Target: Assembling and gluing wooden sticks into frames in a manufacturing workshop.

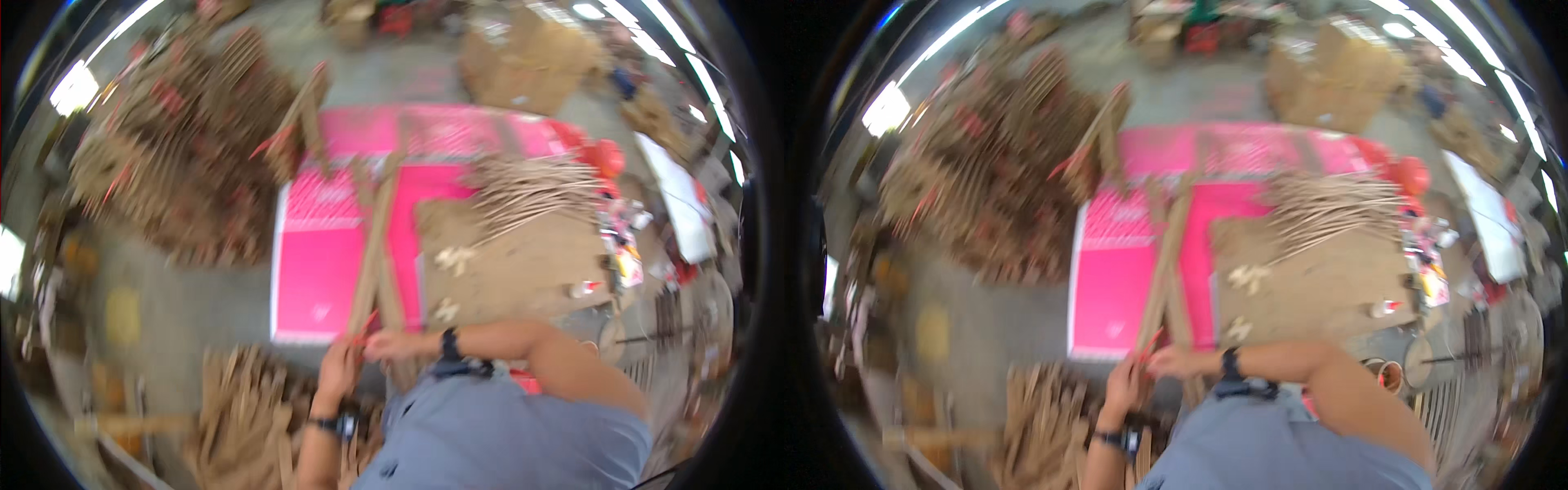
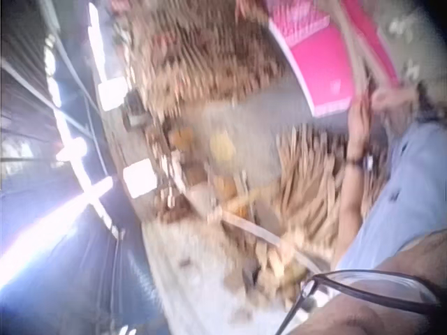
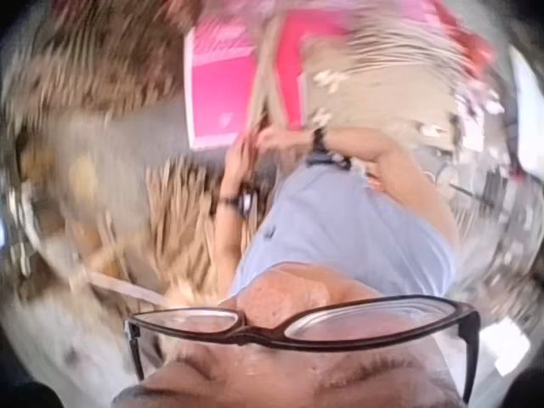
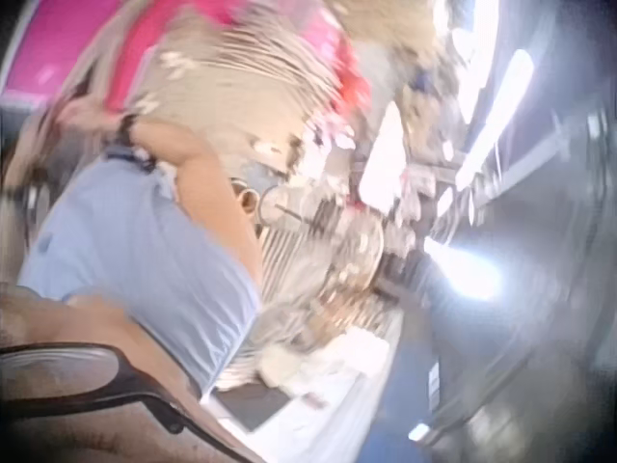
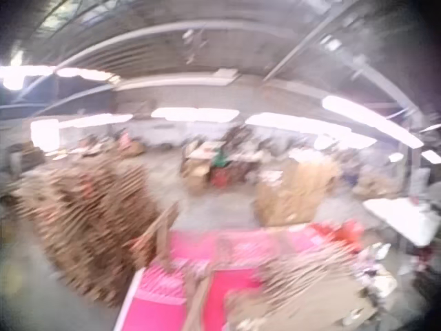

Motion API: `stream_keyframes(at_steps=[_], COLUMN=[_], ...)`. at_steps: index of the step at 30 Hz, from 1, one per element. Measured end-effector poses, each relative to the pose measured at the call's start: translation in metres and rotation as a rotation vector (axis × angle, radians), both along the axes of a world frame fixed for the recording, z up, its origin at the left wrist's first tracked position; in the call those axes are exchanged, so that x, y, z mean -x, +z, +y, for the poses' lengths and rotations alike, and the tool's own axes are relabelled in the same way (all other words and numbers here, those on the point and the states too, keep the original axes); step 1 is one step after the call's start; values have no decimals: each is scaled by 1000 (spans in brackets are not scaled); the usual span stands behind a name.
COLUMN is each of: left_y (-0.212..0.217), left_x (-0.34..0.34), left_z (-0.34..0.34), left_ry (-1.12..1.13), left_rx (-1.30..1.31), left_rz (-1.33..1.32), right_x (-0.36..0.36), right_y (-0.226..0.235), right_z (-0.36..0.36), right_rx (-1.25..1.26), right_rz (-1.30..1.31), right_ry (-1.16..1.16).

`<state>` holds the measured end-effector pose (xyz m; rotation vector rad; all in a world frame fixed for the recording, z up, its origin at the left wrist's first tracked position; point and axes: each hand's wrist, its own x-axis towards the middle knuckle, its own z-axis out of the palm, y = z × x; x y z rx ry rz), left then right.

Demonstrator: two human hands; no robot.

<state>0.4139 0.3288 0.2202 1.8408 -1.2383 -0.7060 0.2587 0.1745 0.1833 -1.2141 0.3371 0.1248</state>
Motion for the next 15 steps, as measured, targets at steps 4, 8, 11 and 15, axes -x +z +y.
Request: stream_keyframes(at_steps=[4, 8, 11, 15], left_y=[-24, -74, -85, 2], left_x=[5, -1, -15, -9], left_z=[12, 21, 24, 11], left_ry=[-81, 2, -18, -134], left_rx=[101, 125, 43, 47], left_rz=[-261, 411, 208, -150], right_x=[-40, -54, -49, -38], right_y=[15, -9, -27, -20], right_z=[4, -1, -8, -11], right_rx=[60, 194, 476, 758], right_rz=[-176, -182, -124, -154], right_ry=[129, 77, 132, 217])
